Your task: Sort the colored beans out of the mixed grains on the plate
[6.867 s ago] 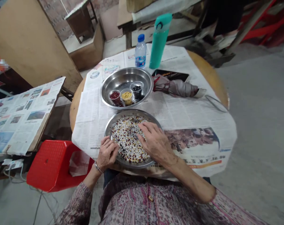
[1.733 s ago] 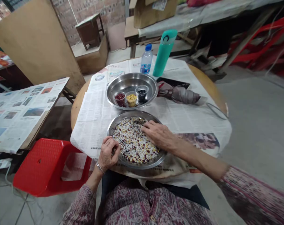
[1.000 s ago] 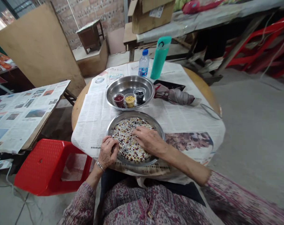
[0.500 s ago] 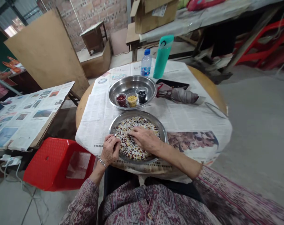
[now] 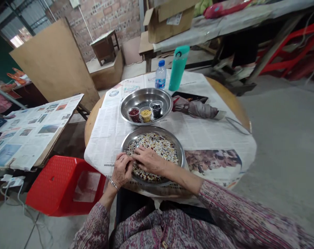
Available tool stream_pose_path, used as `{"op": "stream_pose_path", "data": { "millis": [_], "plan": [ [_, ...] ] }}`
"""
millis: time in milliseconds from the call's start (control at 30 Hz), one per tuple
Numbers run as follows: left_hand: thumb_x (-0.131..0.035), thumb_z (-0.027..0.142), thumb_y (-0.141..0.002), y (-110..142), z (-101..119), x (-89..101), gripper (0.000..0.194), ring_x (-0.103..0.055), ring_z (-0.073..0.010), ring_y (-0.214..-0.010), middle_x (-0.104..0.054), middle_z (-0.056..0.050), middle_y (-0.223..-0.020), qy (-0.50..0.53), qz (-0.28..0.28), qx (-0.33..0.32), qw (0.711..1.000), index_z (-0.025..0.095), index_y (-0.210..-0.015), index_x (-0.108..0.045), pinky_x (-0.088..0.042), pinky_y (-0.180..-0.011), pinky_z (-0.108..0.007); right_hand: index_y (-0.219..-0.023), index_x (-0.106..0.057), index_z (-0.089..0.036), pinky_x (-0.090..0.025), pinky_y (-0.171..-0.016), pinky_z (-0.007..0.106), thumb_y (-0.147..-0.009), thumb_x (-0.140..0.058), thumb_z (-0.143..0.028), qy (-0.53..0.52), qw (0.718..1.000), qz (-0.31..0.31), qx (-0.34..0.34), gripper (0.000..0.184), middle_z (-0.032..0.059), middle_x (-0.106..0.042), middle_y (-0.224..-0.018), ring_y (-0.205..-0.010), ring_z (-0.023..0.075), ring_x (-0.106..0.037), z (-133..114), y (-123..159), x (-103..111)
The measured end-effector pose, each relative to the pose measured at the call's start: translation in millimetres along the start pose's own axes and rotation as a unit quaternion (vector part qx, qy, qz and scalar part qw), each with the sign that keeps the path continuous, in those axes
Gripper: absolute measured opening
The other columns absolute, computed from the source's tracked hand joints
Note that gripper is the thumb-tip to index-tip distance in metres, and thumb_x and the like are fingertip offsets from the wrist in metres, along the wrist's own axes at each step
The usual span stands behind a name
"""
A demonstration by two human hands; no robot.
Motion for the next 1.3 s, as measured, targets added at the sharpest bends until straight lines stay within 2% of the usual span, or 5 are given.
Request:
{"op": "stream_pose_path", "data": {
  "millis": [267, 433, 533, 933, 1300],
  "plan": [
    [-0.046, 0.012, -0.089, 0.6, -1.6, -1.8, 0.014, -0.061, -0.0167, -0.074, -0.061, -0.001, -0.075, 0.007, 0.0, 0.01, 1.0, 0.02, -0.087, -0.056, -0.047, -0.094, -0.041, -0.089, -0.066, -0.02, -0.045, -0.073, 0.03, -0.084, -0.048, -0.005, 0.051, 0.996, -0.007, -0.079, 0.024, 0.0068, -0.064, -0.09, -0.084, 0.0193, -0.058, 48.2, 46.8, 19.6],
    [-0.045, 0.012, -0.091, 0.0, -0.4, -1.0, 0.013, -0.06, -0.0165, -0.075, -0.061, -0.001, -0.076, 0.005, -0.004, 0.012, 1.0, 0.02, -0.088, -0.056, -0.047, -0.095, -0.041, -0.106, -0.068, -0.021, -0.049, -0.084, 0.039, -0.089, -0.056, -0.029, 0.09, 0.978, 0.064, -0.178, 0.023, 0.0109, -0.066, -0.105, -0.101, 0.0273, -0.057, 74.8, 49.1, 40.5],
    [-0.045, 0.013, -0.092, -0.2, 0.7, -1.3, 0.013, -0.06, -0.0168, -0.076, -0.061, -0.002, -0.077, 0.003, -0.007, 0.01, 1.0, 0.02, -0.089, -0.055, -0.047, -0.095, -0.041, -0.119, -0.063, -0.019, -0.049, -0.087, 0.041, -0.082, -0.066, -0.041, 0.074, 0.979, 0.045, -0.183, 0.043, 0.0129, -0.062, -0.113, -0.106, 0.0297, -0.055, 66.9, 41.3, 31.2],
    [-0.044, 0.014, -0.093, -0.3, 2.4, -1.4, 0.014, -0.059, -0.0175, -0.077, -0.061, -0.002, -0.078, 0.01, -0.003, 0.008, 1.0, 0.02, -0.089, -0.055, -0.048, -0.095, -0.041, -0.088, -0.066, -0.018, -0.047, -0.076, 0.029, -0.079, -0.048, -0.007, -0.169, 0.977, 0.027, -0.13, 0.023, 0.0039, -0.067, -0.084, -0.079, 0.0167, -0.061, 21.7, 7.6, 3.6],
    [-0.041, 0.015, -0.096, 0.2, 0.9, -4.5, 0.015, -0.06, -0.0174, -0.081, -0.062, -0.003, -0.081, 0.006, -0.007, 0.015, 1.0, 0.019, -0.089, -0.054, -0.048, -0.096, -0.041, -0.094, -0.069, -0.022, -0.048, -0.083, 0.037, -0.09, -0.051, -0.013, 0.004, 0.998, -0.047, 0.028, 0.02, 0.0075, -0.064, -0.104, -0.096, 0.0222, -0.054, -9.2, 34.8, 0.9]
  ]
}}
Point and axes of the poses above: each hand's wrist, its own y-axis away from the middle knuckle, its own x-axis out of the back of the hand, z = x × y, the point moved 9 cm from there along -y, towards the middle knuckle
